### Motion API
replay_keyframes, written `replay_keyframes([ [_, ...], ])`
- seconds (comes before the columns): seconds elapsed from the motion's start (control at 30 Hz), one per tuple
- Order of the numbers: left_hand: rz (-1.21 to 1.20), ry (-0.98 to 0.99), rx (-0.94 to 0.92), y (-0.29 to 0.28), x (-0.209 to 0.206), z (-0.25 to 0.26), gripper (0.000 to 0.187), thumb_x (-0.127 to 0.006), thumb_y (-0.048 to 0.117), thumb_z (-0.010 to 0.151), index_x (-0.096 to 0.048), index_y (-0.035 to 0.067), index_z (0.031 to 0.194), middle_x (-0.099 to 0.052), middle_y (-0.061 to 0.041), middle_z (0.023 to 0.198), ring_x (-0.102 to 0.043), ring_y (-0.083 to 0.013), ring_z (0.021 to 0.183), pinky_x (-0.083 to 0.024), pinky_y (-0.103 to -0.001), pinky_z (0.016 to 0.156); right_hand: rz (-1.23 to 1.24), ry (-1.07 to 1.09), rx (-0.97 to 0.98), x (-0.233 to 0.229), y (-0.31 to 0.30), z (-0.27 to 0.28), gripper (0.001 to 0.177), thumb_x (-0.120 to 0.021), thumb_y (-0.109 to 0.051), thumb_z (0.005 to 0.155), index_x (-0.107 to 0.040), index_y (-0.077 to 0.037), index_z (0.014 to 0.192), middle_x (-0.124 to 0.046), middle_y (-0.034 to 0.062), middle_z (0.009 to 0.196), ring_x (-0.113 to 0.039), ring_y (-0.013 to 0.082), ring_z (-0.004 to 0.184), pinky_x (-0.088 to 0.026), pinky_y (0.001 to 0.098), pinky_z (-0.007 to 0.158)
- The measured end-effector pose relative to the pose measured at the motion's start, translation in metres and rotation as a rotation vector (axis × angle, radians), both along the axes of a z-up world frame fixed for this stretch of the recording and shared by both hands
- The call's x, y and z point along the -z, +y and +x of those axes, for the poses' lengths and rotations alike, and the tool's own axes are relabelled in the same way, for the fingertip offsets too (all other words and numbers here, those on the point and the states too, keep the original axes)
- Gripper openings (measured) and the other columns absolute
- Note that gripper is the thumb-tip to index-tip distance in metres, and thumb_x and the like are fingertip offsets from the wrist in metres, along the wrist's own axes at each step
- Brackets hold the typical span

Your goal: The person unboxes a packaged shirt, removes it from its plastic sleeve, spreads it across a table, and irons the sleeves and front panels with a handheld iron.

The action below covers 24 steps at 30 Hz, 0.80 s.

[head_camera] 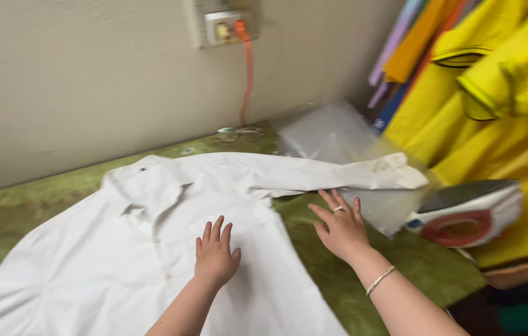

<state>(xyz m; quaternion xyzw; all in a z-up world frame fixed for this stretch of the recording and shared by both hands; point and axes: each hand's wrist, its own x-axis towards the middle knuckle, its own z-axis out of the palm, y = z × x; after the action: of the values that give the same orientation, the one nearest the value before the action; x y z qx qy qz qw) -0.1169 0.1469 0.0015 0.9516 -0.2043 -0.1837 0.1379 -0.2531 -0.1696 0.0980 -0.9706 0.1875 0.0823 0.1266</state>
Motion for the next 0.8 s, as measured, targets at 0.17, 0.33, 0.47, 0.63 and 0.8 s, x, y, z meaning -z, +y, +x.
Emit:
replay_keyframes([
  [0.17,-0.052,-0.033,0.273,-0.212,-0.071,-0.061,0.08,-0.06,0.039,0.107,-0.033,0.024,0.181,-0.01,0.003,0.196,-0.004,-0.0312,0.182,-0.015,-0.064,0.145,-0.241,-0.389,0.135,-0.03,-0.132,-0.107,0.059,-0.065,-0.031,0.105,-0.064,-0.038,0.163,-0.036,-0.0013,0.188,-0.02,0.0338,0.178,-0.008,0.0725,0.14],
  [0.33,-0.104,-0.074,0.441,-0.364,-0.122,-0.129,0.078,-0.06,0.037,0.107,-0.037,0.022,0.18,-0.016,0.0,0.192,-0.011,-0.0326,0.18,-0.012,-0.073,0.142,-0.522,-0.743,0.309,-0.014,-0.226,-0.21,0.092,-0.089,-0.042,0.089,-0.052,-0.035,0.173,-0.036,0.014,0.173,-0.039,0.0522,0.161,-0.036,0.074,0.131],
  [0.47,-0.183,-0.068,0.473,-0.418,-0.125,-0.159,0.079,-0.062,0.036,0.106,-0.034,0.023,0.179,-0.013,-0.001,0.191,-0.009,-0.0351,0.179,-0.012,-0.076,0.141,-0.041,-0.584,0.542,0.016,-0.268,-0.259,0.12,-0.091,-0.029,0.092,-0.018,-0.017,0.186,-0.028,0.0293,0.178,-0.026,0.0582,0.167,-0.021,0.0709,0.139],
  [0.63,-0.197,-0.062,0.42,-0.424,-0.123,-0.158,0.082,-0.068,0.036,0.104,-0.036,0.024,0.178,-0.015,-0.002,0.186,-0.013,-0.0352,0.177,-0.015,-0.077,0.14,0.306,-0.443,0.685,0.038,-0.3,-0.242,0.133,-0.094,-0.03,0.084,-0.01,-0.016,0.187,-0.052,0.04,0.169,-0.056,0.0602,0.154,-0.043,0.0672,0.135],
  [0.8,-0.192,0.023,0.308,-0.393,-0.104,-0.121,0.08,-0.069,0.036,0.105,-0.038,0.025,0.178,-0.018,-0.002,0.182,-0.013,-0.0348,0.176,-0.019,-0.072,0.141,0.414,-0.698,1.024,0.129,-0.35,-0.222,0.09,-0.108,-0.033,0.069,-0.066,-0.006,0.144,-0.076,0.0284,0.141,-0.074,0.0488,0.136,-0.062,0.0581,0.108],
])
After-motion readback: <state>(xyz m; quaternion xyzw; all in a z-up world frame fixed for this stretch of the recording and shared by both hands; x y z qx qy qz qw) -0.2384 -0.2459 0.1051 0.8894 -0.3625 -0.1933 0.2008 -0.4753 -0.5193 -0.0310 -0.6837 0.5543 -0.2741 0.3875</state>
